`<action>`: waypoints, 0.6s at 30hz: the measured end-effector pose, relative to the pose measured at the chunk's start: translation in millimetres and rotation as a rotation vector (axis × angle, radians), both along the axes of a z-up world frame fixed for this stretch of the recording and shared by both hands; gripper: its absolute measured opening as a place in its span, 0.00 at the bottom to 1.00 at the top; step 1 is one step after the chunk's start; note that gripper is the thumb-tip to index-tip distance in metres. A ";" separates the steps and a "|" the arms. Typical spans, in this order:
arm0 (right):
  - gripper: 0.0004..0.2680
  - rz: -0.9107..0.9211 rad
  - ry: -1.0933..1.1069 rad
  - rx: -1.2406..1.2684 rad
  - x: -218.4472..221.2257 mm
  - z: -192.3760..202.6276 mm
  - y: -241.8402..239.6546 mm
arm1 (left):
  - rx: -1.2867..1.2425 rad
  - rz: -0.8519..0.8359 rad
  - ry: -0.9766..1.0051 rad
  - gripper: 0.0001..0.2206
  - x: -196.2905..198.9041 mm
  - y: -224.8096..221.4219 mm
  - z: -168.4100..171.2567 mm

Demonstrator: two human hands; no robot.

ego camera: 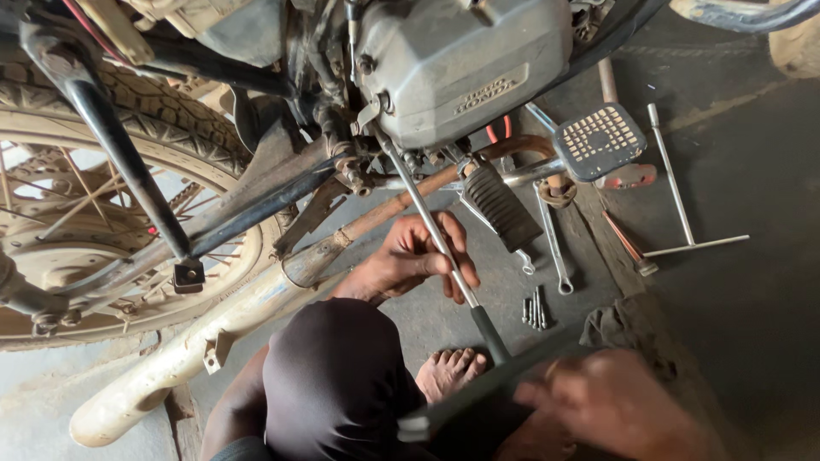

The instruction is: The person works on the engine of a motorcycle, removing and handling bolts and wires using a T-handle wrench and other tools while sitting on the floor.

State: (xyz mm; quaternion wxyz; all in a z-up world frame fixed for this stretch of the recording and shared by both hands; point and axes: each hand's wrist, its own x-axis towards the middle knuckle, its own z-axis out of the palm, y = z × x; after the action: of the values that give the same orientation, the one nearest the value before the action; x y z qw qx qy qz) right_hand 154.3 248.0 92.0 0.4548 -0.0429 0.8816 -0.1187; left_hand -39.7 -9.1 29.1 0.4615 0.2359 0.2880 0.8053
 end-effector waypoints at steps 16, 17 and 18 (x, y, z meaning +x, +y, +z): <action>0.30 -0.664 -0.479 -1.002 27.8 -43.5 19.3 | 0.069 0.017 -0.022 0.15 0.1 0.8 3.7; 0.30 -0.796 -0.321 -1.157 26.0 -34.6 21.4 | 0.059 0.017 -0.020 0.14 0.3 0.9 2.6; 0.30 -0.925 -0.153 -1.306 23.6 -24.7 21.9 | 0.049 0.018 -0.018 0.13 0.7 1.3 1.7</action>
State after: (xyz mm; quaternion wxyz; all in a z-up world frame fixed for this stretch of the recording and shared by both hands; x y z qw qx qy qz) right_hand 177.9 269.8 67.3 0.3020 0.0775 0.5291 -0.7892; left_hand -39.0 -7.9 30.8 0.4508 0.2374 0.2662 0.8183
